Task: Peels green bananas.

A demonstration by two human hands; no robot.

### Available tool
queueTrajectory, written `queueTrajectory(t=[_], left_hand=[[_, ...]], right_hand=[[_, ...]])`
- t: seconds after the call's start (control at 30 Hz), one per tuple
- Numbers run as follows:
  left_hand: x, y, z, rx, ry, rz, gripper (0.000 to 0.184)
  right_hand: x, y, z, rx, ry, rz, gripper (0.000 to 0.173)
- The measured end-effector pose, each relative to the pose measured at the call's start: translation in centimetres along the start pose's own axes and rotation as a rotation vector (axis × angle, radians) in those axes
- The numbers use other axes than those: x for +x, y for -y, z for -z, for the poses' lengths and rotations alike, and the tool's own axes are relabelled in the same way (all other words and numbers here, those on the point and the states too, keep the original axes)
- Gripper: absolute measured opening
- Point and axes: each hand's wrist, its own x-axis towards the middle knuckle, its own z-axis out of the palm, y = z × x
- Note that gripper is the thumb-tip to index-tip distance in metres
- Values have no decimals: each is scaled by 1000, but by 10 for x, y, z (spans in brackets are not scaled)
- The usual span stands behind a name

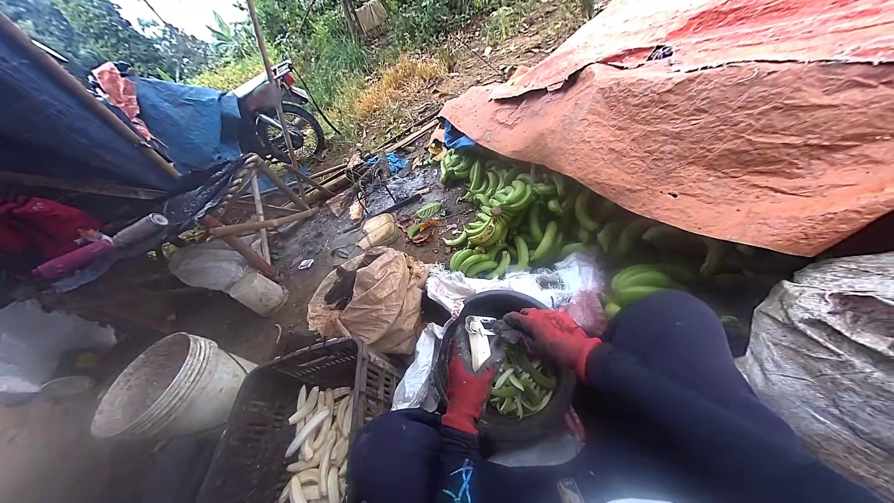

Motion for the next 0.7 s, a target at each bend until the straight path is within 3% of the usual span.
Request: queueTrajectory(t=[0.1, 0.17, 0.33, 0.47, 0.53, 0.6, 0.7], left_hand=[[-11, -2, 5, 5, 5, -29, 94], [-15, -2, 10, 55, 11, -10, 95], [-20, 0, 28, 157, 42, 31, 99], [-28, 10, 34, 129, 87, -62, 99], [-30, 8, 41, 157, 84, -87, 99], [-29, 10, 53, 191, 29, -95, 97], [-32, 11, 88, 197, -221, -96, 90]], right_hand=[[5, -1, 3, 16, -7, -159, 39], [1, -1, 3, 59, -4, -171, 38], [-18, 17, -6, 66, -7, 75, 36], [-19, 35, 9, -88, 25, -208, 37], [-18, 38, 16, -85, 55, -211, 36], [-20, 43, 18, -70, 97, -155, 39], [-21, 39, 18, -115, 177, -120, 50]])
